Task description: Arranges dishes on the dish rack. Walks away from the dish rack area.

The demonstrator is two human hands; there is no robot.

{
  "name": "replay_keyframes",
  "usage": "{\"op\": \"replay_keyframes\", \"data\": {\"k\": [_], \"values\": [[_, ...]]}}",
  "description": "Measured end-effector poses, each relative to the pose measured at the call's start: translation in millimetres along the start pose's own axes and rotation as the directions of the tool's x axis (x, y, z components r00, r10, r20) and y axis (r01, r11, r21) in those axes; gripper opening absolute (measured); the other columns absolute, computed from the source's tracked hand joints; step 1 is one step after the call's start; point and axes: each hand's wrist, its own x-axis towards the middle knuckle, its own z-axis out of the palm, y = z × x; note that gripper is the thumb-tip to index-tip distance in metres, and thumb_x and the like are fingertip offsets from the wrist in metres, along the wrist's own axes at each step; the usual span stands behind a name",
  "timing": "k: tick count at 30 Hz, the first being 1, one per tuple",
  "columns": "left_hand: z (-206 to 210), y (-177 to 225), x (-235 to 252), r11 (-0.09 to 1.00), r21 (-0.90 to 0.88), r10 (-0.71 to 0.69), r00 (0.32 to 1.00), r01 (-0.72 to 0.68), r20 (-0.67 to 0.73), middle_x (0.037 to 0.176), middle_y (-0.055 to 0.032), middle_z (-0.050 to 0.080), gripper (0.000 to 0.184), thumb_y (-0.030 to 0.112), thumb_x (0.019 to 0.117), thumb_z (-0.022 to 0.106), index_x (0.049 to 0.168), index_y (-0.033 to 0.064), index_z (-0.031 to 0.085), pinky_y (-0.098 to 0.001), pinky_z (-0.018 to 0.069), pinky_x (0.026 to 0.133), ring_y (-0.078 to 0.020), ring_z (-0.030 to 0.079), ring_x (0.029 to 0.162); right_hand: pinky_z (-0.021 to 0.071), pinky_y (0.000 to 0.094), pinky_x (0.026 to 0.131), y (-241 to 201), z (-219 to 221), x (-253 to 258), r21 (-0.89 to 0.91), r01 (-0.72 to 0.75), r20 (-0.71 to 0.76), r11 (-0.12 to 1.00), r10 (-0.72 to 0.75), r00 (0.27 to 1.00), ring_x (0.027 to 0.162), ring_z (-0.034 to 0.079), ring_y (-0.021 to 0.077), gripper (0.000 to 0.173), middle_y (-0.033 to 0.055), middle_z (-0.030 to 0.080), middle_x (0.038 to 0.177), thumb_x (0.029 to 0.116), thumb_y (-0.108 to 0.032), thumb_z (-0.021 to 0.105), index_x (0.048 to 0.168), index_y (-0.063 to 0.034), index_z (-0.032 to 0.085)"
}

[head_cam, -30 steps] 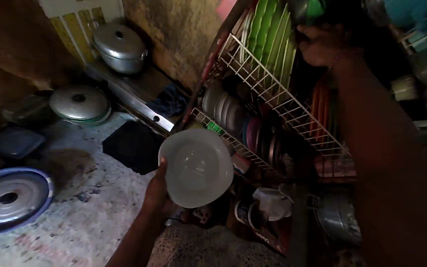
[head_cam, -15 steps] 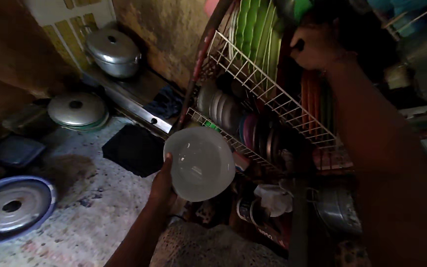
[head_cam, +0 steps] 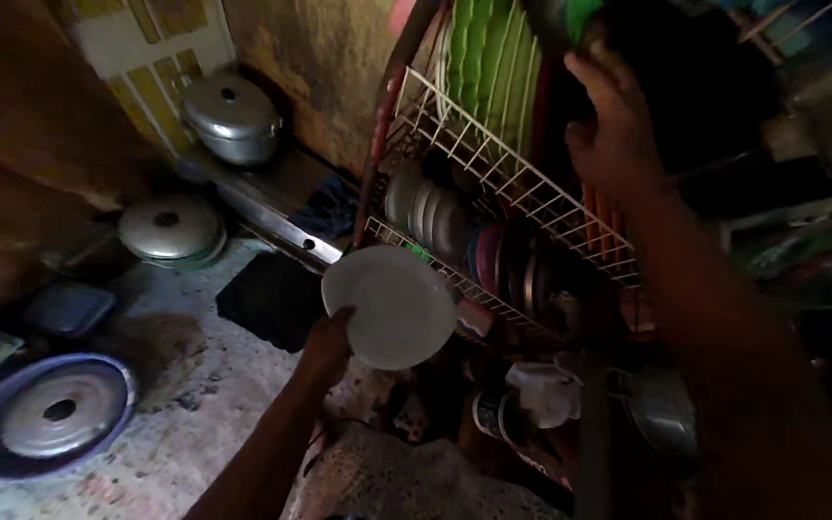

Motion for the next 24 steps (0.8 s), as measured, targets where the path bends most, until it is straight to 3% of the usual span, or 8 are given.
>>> {"op": "replay_keyframes", "data": {"k": [4, 7, 9, 11, 13, 16, 20, 24], "values": [[48, 53, 27, 0.928, 0.342, 0.062, 0.966, -0.148, 0.25, 0.118, -0.0187, 0.061, 0.036, 0.018, 0.1094, 0.046, 0.138, -0.0033, 0.048, -0.0408, 0.0565, 0.083, -0.0219, 0.064, 0.097, 0.0315, 0.0541, 0.121, 17, -21, -58, 0.027, -0.106, 0.015, 0.994, 0.106, 0.994, 0.15, 0.035, 0.0412, 0.043, 0.024, 0.041, 0.158, 0.1005, -0.012, 0.054, 0.143, -0.0048, 0.058], [110, 89, 44, 0.698, 0.602, 0.168, 0.905, -0.389, 0.39, 0.129, -0.0288, 0.06, 0.032, 0.011, 0.1076, 0.05, 0.133, -0.0074, 0.056, -0.0552, 0.0505, 0.099, -0.0381, 0.062, 0.116, 0.0377, 0.0535, 0.117, 47, -25, -79, 0.063, -0.274, -0.005, 0.96, 0.275, 0.962, 0.144, 0.044, 0.0399, 0.04, 0.0244, 0.048, 0.153, 0.0991, -0.01, 0.056, 0.138, -0.0037, 0.062], [140, 98, 51, 0.758, 0.54, 0.158, 0.907, -0.365, 0.39, 0.133, -0.0282, 0.057, 0.036, 0.017, 0.1103, 0.043, 0.135, -0.0074, 0.053, -0.0508, 0.0531, 0.098, -0.0351, 0.062, 0.118, 0.0409, 0.0522, 0.115, 57, -23, -81, 0.126, -0.355, -0.027, 0.926, 0.361, 0.932, 0.138, 0.05, 0.0379, 0.04, 0.0234, 0.053, 0.147, 0.1001, -0.014, 0.058, 0.138, -0.0018, 0.06], [154, 100, 55, 0.802, 0.524, 0.141, 0.944, -0.286, 0.299, 0.132, -0.0282, 0.057, 0.043, 0.025, 0.1091, 0.046, 0.137, -0.0067, 0.051, -0.0524, 0.0565, 0.093, -0.0362, 0.064, 0.114, 0.0392, 0.0527, 0.116, 51, -18, -75, 0.171, -0.429, 0.012, 0.887, 0.433, 0.901, 0.14, 0.048, 0.0357, 0.051, 0.021, 0.052, 0.149, 0.1013, -0.029, 0.063, 0.146, -0.0061, 0.054], [148, 103, 52, 0.664, 0.683, 0.207, 0.952, -0.305, 0.224, 0.127, -0.0319, 0.06, 0.045, 0.027, 0.1068, 0.051, 0.137, -0.007, 0.051, -0.061, 0.0523, 0.094, -0.0432, 0.063, 0.114, 0.0373, 0.056, 0.117, 48, -2, -64, 0.144, -0.444, 0.035, 0.884, 0.444, 0.895, 0.143, 0.046, 0.0355, 0.067, 0.018, 0.05, 0.152, 0.0953, -0.039, 0.072, 0.152, -0.0119, 0.049], [114, 104, 22, 0.422, 0.81, 0.391, 0.888, -0.407, 0.243, 0.127, -0.0338, 0.059, 0.039, 0.017, 0.1053, 0.054, 0.138, -0.0031, 0.052, -0.0687, 0.0466, 0.096, -0.05, 0.06, 0.116, 0.0289, 0.0623, 0.12, 66, 33, -52, 0.015, -0.392, 0.041, 0.92, 0.391, 0.919, 0.151, 0.032, 0.0381, 0.088, 0.0169, 0.038, 0.162, 0.0856, -0.034, 0.081, 0.159, -0.0126, 0.038], [53, 103, -12, 0.016, 0.78, 0.634, 0.61, -0.625, 0.476, 0.138, -0.0261, 0.056, 0.044, 0.0, 0.1011, 0.056, 0.144, 0.0088, 0.057, -0.0646, 0.05, 0.097, -0.0455, 0.06, 0.12, 0.0329, 0.0553, 0.121, 80, 41, -51, 0.108, -0.286, -0.138, 0.952, 0.3, 0.944, 0.148, 0.039, 0.0326, 0.078, 0.0146, 0.045, 0.158, 0.0841, -0.014, 0.077, 0.155, -0.0091, 0.044], [18, 116, -56, -0.34, 0.52, 0.718, 0.141, -0.784, 0.682, 0.127, -0.0234, 0.063, 0.043, -0.002, 0.0906, 0.06, 0.131, 0.0093, 0.069, -0.0562, 0.0552, 0.09, -0.0395, 0.065, 0.111, 0.0408, 0.052, 0.116, 78, 10, -80, 0.308, -0.387, -0.102, 0.869, 0.434, 0.895, 0.143, 0.046, 0.0317, 0.067, 0.0147, 0.047, 0.156, 0.094, -0.007, 0.066, 0.156, -0.0125, 0.043]]}}
